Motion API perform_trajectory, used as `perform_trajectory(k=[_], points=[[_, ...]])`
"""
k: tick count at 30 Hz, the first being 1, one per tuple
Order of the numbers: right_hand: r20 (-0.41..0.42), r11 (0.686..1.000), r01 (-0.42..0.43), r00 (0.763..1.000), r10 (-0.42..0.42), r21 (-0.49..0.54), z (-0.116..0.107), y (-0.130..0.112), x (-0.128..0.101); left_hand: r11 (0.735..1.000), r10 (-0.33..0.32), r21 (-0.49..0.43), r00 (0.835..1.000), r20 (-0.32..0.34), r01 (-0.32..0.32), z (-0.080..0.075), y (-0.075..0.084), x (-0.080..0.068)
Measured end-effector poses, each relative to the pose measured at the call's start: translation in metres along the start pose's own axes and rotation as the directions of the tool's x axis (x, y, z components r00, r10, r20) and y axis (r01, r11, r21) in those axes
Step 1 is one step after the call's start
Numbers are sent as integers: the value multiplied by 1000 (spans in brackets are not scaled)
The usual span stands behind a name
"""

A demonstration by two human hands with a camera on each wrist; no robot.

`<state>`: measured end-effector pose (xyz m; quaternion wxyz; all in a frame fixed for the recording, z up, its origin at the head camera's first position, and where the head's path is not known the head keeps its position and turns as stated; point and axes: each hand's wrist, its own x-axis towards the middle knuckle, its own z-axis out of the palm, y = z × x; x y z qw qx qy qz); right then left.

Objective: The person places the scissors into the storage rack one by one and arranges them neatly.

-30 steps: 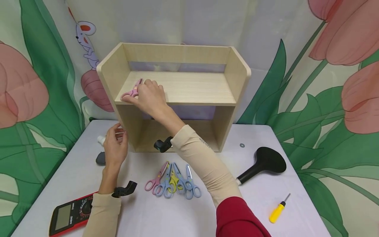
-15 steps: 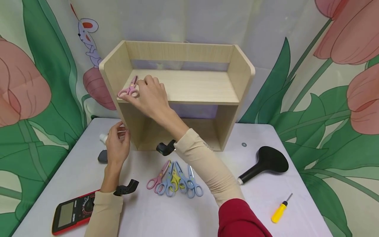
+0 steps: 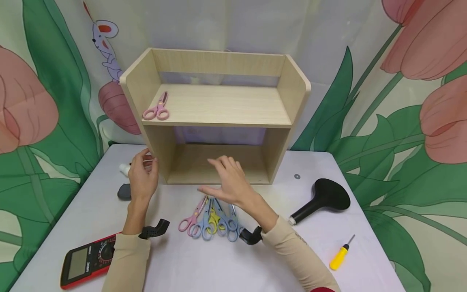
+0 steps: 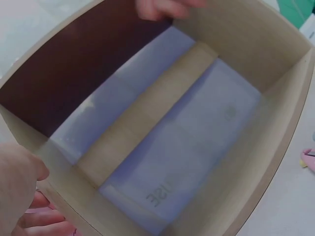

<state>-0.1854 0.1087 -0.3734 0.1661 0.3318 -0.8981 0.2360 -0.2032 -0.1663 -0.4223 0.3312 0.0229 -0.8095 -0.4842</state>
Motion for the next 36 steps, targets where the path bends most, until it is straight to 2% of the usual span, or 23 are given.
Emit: perform_trajectory(k=[3, 8, 15, 20, 26, 29, 33, 36], points=[[81, 998, -60, 995, 58, 16, 17, 11, -32, 1000, 0, 2, 1000, 3, 0, -1, 0, 1], [190, 994, -106, 976, 102, 8, 37, 23, -73, 1000, -3, 4, 1000, 4, 3, -1, 0, 0], [281, 987, -134, 947, 155, -93, 53, 28, -105, 1000, -7, 9, 1000, -2, 7, -1, -1, 0], [295, 982, -105, 944, 149, -159, 58, 28, -112, 1000, -7, 4, 1000, 5, 7, -1, -1, -1], [286, 981, -99, 947, 144, -166, 58, 28, -111, 1000, -8, 6, 1000, 9, 8, 0, -2, -1], [272, 985, -102, 953, 136, -136, 55, 29, -107, 1000, -7, 2, 1000, 7, 6, 0, -2, -1], [211, 993, -96, 971, 110, -73, 44, 24, -97, 1000, -3, -4, 1000, 6, 3, 1, -3, -1], [132, 999, -35, 991, 36, -16, 26, 14, -82, 1000, 2, -2, 1000, 3, -2, 1, -3, -1]])
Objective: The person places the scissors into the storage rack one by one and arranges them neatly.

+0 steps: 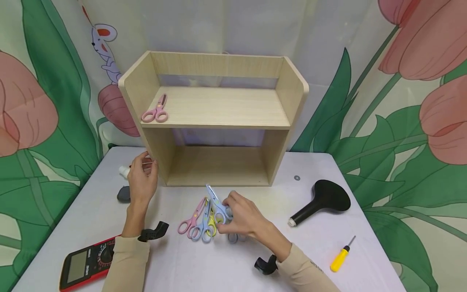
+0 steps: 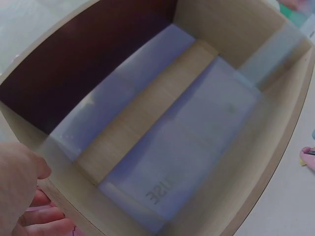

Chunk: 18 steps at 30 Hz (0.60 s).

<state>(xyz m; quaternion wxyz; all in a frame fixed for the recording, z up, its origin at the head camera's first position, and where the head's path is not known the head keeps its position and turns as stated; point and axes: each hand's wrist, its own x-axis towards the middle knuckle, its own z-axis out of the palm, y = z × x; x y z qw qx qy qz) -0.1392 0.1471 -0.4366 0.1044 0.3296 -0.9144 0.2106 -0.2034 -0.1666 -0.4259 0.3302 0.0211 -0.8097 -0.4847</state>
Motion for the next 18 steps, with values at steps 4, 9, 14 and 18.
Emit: perform_trajectory(k=[4, 9, 14, 18], points=[[-181, 980, 197, 965, -188, 31, -38, -18, 27, 1000, 7, -7, 1000, -4, -7, 0, 0, 0], [-380, 951, 307, 876, -298, -38, -85, -38, 75, 1000, 9, 0, 1000, 6, -9, -1, -1, -2], [-369, 989, 146, 918, -146, -26, -119, -53, 135, 1000, 13, -7, 1000, -6, -13, -2, 0, -2], [-248, 998, -55, 967, 59, 22, -130, -56, 180, 1000, 19, -17, 1000, -3, -19, -2, -1, -3]])
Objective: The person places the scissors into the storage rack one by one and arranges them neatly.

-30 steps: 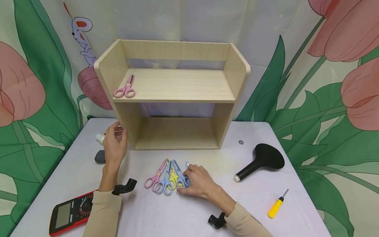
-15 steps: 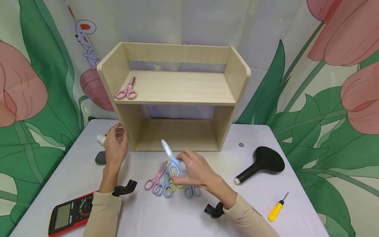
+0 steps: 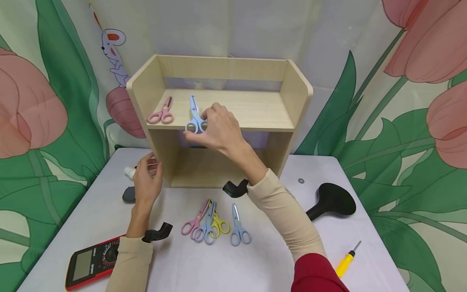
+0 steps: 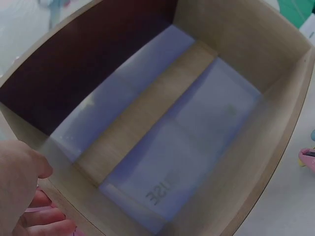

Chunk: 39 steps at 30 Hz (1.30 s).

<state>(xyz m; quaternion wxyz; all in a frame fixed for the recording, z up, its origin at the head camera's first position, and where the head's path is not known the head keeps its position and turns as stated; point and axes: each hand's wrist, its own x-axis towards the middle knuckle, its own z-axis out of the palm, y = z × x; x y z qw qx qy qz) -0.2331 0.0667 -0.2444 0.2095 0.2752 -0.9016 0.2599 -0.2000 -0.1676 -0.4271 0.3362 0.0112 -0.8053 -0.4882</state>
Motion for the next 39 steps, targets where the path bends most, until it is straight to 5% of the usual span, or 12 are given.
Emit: perform_trajectory(k=[7, 21, 30, 34, 39], points=[[152, 985, -172, 973, 171, -9, 21, 4, 34, 1000, -11, -8, 1000, 0, 11, 4, -2, -6], [141, 991, -109, 983, 119, -77, 27, -1, 35, 1000, 1, -8, 1000, -4, -1, 5, -1, -7], [-107, 997, 57, 992, -61, -43, 26, -1, -23, 1000, 5, 4, 1000, -12, -5, 3, 0, 1], [-79, 997, 62, 995, -65, -42, 45, 7, -62, 1000, 4, -2, 1000, -6, -4, 3, 0, 2], [71, 999, -23, 997, 26, -43, 81, 16, -115, 1000, 4, -10, 1000, -2, -4, 3, 0, 1]])
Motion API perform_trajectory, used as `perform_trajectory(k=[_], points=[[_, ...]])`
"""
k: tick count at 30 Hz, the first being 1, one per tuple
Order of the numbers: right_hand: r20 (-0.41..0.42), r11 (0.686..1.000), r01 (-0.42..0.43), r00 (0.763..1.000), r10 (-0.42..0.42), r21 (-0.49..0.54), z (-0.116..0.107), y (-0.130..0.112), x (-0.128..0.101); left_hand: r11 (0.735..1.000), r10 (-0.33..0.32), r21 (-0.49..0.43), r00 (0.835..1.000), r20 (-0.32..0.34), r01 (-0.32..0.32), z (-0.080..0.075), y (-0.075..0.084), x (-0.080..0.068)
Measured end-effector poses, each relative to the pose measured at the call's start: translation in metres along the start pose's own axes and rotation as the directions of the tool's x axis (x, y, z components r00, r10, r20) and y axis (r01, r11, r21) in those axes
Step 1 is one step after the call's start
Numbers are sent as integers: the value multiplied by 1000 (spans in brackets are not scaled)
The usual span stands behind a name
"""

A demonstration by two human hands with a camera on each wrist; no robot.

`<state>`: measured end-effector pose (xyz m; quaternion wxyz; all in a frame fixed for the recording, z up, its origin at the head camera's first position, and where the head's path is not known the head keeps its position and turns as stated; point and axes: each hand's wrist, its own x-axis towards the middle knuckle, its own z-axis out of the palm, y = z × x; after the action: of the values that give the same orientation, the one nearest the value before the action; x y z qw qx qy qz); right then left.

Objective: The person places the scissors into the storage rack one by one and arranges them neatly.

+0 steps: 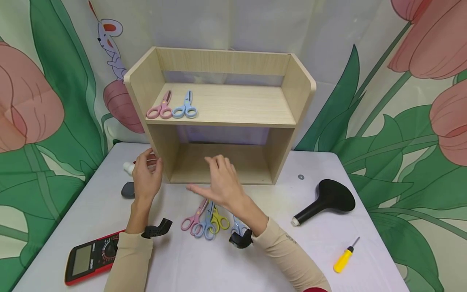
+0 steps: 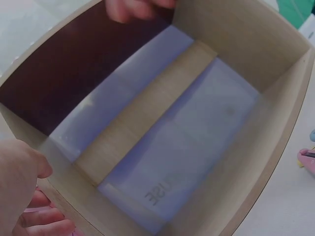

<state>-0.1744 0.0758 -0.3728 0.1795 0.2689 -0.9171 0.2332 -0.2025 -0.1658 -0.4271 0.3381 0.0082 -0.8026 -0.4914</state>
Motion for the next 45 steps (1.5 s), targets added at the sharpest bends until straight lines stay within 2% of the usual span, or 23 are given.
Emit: perform_trajectory(k=[3, 7, 11, 15, 18, 22, 27, 32, 37, 42, 45], points=[[96, 999, -54, 994, 54, -8, 22, 4, -29, 1000, 1, 1, 1000, -1, -1, 0, 1, 0], [179, 996, -72, 981, 79, -44, 44, 6, -57, 1000, -3, 0, 1000, -4, 3, -1, 2, 1], [224, 993, -59, 971, 81, -105, 61, 7, -75, 1000, -4, -2, 1000, -7, 4, -2, 3, 2], [261, 980, -72, 958, 120, -188, 74, 5, -86, 1000, -2, 1, 1000, -5, 2, -2, 4, 3], [257, 966, -81, 955, 145, -244, 80, 2, -91, 1000, 4, 1, 1000, -5, -4, -1, 4, 2], [211, 951, -76, 967, 144, -300, 82, -1, -93, 1000, 10, 1, 1000, -5, -10, -1, 5, 2], [173, 951, -87, 974, 143, -296, 82, -1, -93, 1000, 6, -3, 1000, -4, -6, 0, 5, 2], [173, 971, -110, 974, 148, -211, 74, 0, -92, 1000, 4, -11, 1000, -3, -4, 0, 4, 0], [133, 993, -100, 985, 107, -64, 49, -2, -81, 1000, 0, -11, 1000, -5, 0, 0, 3, -1], [-10, 999, 25, 1000, -25, 48, 10, -8, -56, 1000, -8, -12, 1000, -2, 8, -1, 3, -1], [-142, 986, 156, 979, -146, 59, -14, -12, -35, 1000, -22, -6, 1000, 8, 22, -1, 2, -1]])
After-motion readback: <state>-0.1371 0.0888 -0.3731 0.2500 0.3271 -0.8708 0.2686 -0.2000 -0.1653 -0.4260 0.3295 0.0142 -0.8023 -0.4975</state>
